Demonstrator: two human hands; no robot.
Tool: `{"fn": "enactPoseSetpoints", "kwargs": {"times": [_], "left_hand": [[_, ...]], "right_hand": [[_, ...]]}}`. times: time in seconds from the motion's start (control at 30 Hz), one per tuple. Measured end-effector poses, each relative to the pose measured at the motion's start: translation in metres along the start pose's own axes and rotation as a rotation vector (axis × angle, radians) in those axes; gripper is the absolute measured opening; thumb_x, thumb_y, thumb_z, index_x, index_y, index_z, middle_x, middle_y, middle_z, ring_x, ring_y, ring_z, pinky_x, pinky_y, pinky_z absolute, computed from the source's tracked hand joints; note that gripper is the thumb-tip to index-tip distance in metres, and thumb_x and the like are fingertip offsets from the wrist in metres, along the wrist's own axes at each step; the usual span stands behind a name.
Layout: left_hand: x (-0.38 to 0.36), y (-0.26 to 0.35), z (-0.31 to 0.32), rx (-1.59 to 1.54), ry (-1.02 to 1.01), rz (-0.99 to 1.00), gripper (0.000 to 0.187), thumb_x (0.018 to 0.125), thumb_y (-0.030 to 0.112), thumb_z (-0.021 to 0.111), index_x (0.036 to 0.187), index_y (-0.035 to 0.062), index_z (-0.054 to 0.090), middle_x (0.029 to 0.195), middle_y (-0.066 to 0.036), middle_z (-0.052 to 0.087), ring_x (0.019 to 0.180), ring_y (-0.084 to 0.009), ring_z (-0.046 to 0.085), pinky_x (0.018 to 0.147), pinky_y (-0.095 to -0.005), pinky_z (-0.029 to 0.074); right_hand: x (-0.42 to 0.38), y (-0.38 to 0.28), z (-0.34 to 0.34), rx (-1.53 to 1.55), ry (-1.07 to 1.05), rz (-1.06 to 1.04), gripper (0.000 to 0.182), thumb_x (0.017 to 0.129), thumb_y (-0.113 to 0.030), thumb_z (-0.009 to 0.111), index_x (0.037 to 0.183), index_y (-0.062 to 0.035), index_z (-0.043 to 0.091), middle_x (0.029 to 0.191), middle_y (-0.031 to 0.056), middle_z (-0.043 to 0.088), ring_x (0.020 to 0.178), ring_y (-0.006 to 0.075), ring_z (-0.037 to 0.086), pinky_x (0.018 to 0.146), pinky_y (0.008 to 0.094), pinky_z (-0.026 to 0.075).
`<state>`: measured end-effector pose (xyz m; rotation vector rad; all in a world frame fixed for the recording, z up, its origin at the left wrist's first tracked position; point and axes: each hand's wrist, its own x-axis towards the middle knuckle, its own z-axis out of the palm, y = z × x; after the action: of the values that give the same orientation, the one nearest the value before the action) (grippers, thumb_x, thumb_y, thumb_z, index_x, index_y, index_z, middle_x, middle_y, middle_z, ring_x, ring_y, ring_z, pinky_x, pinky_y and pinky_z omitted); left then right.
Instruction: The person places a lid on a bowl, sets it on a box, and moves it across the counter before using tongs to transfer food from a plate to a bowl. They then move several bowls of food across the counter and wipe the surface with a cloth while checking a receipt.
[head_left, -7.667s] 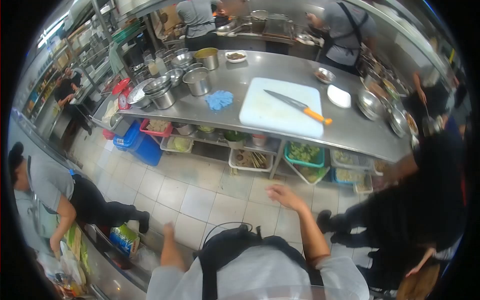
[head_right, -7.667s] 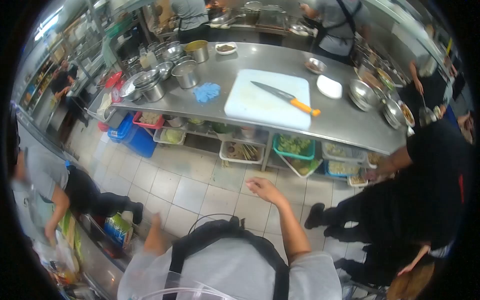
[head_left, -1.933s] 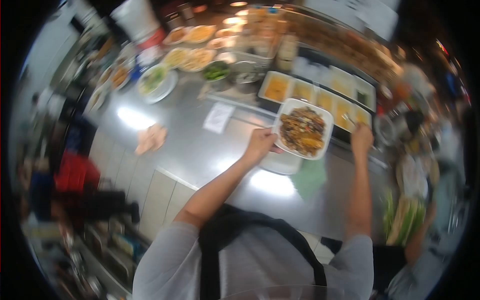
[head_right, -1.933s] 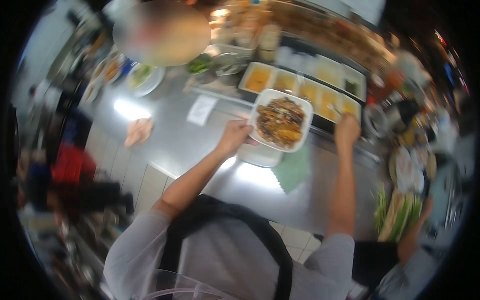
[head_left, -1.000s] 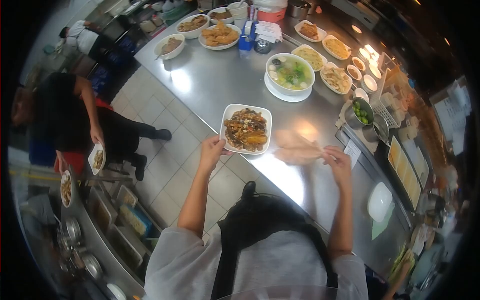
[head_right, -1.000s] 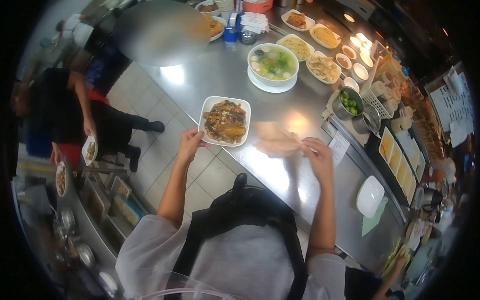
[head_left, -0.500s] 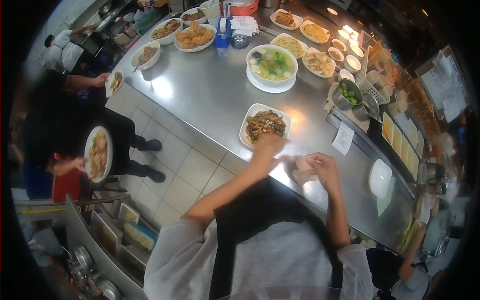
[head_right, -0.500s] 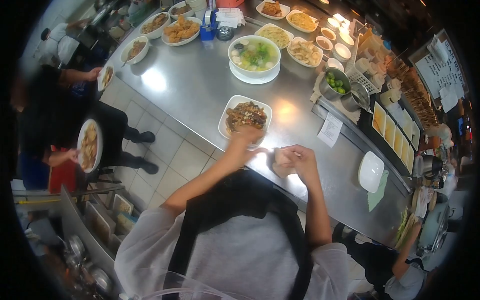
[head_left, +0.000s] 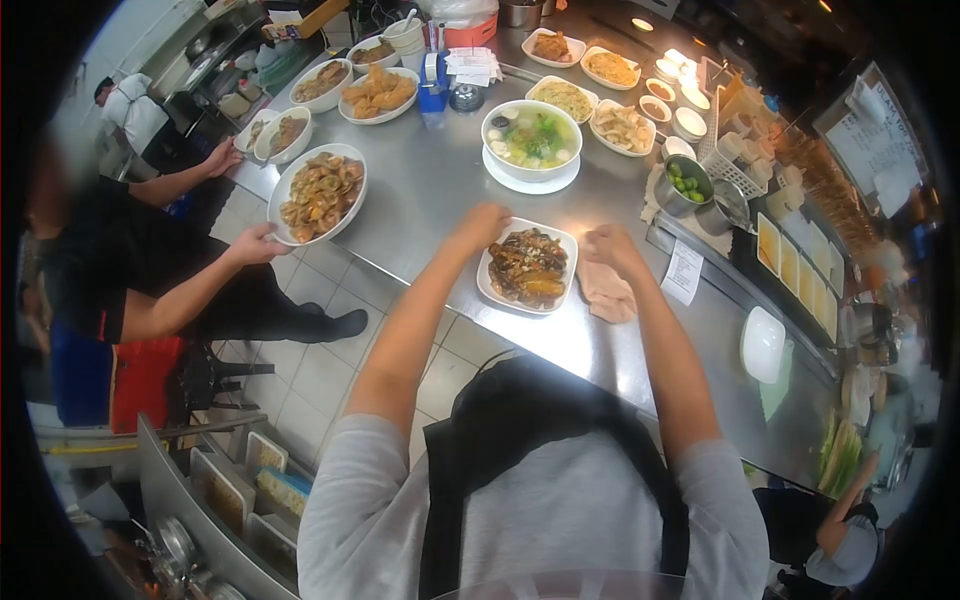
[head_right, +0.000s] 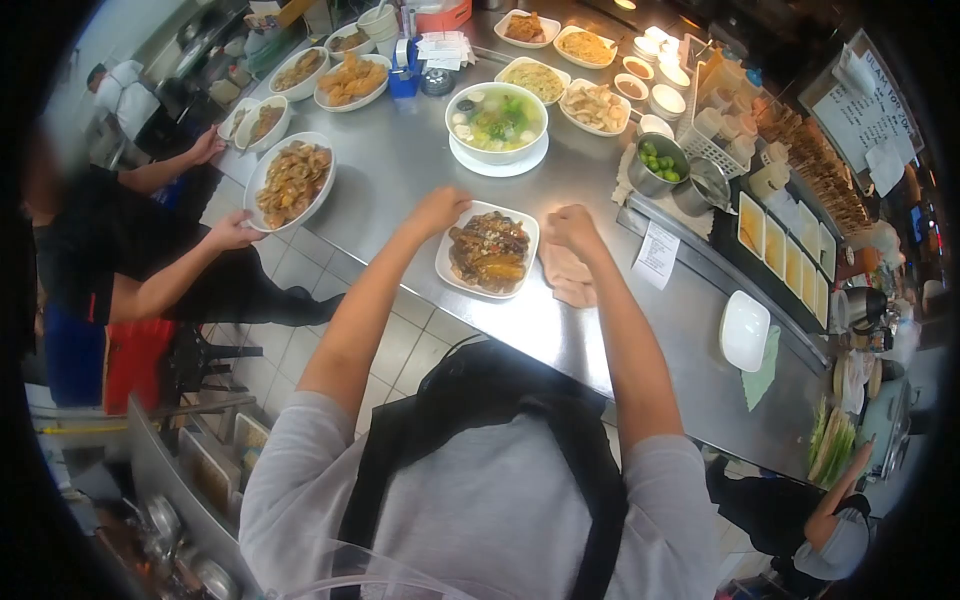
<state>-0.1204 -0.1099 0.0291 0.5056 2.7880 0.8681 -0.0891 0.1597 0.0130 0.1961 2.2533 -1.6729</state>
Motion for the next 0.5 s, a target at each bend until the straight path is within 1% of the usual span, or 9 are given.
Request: {"fn": "enactPoseSetpoints", "kwargs": {"times": [0.07, 0.1, 0.17, 0.2, 0.27, 0.3, 0.37, 0.47, 0.5], "left_hand": [[0.006, -0.012, 0.007, -0.046, 0.005, 0.105, 0.018, 0.082, 0.016, 0.054, 0.093, 0.0066, 0.064, 0.087, -0.019, 0.061, 0.084, -0.0366, 0.057, 0.075, -0.0411, 0.045], [0.009, -0.014, 0.009, -0.05, 0.004, 0.106, 0.018, 0.082, 0.016, 0.054, 0.093, 0.0066, 0.064, 0.087, -0.019, 0.061, 0.084, -0.0366, 0.057, 0.075, -0.0411, 0.045], [0.011, -0.018, 0.014, -0.039, 0.035, 0.119, 0.017, 0.08, 0.011, 0.053, 0.091, 0.0057, 0.064, 0.083, -0.021, 0.06, 0.079, -0.0373, 0.057, 0.073, -0.0413, 0.045], [0.01, -0.018, 0.015, -0.042, 0.029, 0.117, 0.017, 0.08, 0.011, 0.053, 0.091, 0.0057, 0.064, 0.083, -0.021, 0.06, 0.079, -0.0373, 0.057, 0.073, -0.0413, 0.045], [0.01, -0.019, 0.014, -0.046, 0.03, 0.108, 0.017, 0.079, 0.01, 0.052, 0.089, 0.0062, 0.065, 0.086, -0.02, 0.061, 0.081, -0.0376, 0.058, 0.074, -0.0435, 0.046], [0.008, -0.02, 0.015, -0.048, 0.028, 0.103, 0.017, 0.079, 0.01, 0.052, 0.089, 0.0062, 0.065, 0.086, -0.02, 0.061, 0.081, -0.0376, 0.058, 0.074, -0.0435, 0.046], [-0.003, -0.02, 0.02, -0.067, 0.121, 0.122, 0.017, 0.077, 0.01, 0.052, 0.087, 0.0046, 0.065, 0.083, -0.022, 0.061, 0.078, -0.0384, 0.058, 0.072, -0.044, 0.046], [-0.041, 0.0, 0.026, -0.102, 0.137, -0.01, 0.018, 0.078, 0.009, 0.052, 0.087, -0.0014, 0.063, 0.078, -0.024, 0.059, 0.072, -0.0383, 0.057, 0.066, -0.0419, 0.045], [-0.054, 0.002, 0.039, -0.146, 0.198, -0.025, 0.017, 0.078, 0.009, 0.051, 0.086, -0.0022, 0.062, 0.074, -0.025, 0.058, 0.069, -0.0387, 0.057, 0.063, -0.0419, 0.044]], "right_hand": [[0.023, -0.004, 0.012, -0.28, -0.005, -0.153, 0.017, 0.075, -0.009, 0.061, 0.083, 0.0066, 0.063, 0.075, 0.012, 0.061, 0.064, 0.0186, 0.059, 0.055, 0.0282, 0.052], [0.022, -0.022, 0.019, -0.282, -0.004, -0.15, 0.017, 0.075, -0.009, 0.061, 0.083, 0.0066, 0.063, 0.075, 0.012, 0.061, 0.064, 0.0186, 0.059, 0.055, 0.0282, 0.052], [0.018, -0.048, 0.026, -0.558, -0.025, -0.301, 0.01, 0.066, -0.006, 0.063, 0.07, 0.0028, 0.065, 0.064, 0.0178, 0.061, 0.06, 0.0241, 0.061, 0.06, 0.0351, 0.049], [0.021, -0.047, 0.027, -0.557, -0.027, -0.295, 0.01, 0.066, -0.006, 0.063, 0.07, 0.0028, 0.065, 0.064, 0.0178, 0.061, 0.06, 0.0241, 0.061, 0.06, 0.0351, 0.049], [0.026, -0.049, 0.029, -0.65, -0.065, -0.492, 0.01, 0.063, -0.008, 0.065, 0.068, 0.0011, 0.066, 0.066, 0.0191, 0.061, 0.063, 0.0288, 0.061, 0.063, 0.0355, 0.049], [0.025, -0.05, 0.028, -0.65, -0.07, -0.49, 0.01, 0.063, -0.008, 0.065, 0.068, 0.0011, 0.066, 0.066, 0.0191, 0.061, 0.063, 0.0288, 0.061, 0.063, 0.0355, 0.049], [0.017, -0.047, 0.022, -0.757, -0.071, -0.295, 0.011, 0.062, -0.01, 0.067, 0.065, 0.0005, 0.064, 0.066, 0.0188, 0.061, 0.064, 0.0301, 0.061, 0.064, 0.0355, 0.049], [0.002, -0.036, 0.018, -0.819, -0.006, -0.297, 0.014, 0.061, -0.013, 0.069, 0.064, -0.0004, 0.063, 0.068, 0.0181, 0.062, 0.066, 0.0292, 0.061, 0.065, 0.0357, 0.049], [-0.005, -0.035, 0.019, -0.816, -0.007, -0.291, 0.014, 0.061, -0.013, 0.069, 0.064, -0.0004, 0.063, 0.068, 0.0181, 0.062, 0.066, 0.0292, 0.061, 0.065, 0.0357, 0.049]]}}
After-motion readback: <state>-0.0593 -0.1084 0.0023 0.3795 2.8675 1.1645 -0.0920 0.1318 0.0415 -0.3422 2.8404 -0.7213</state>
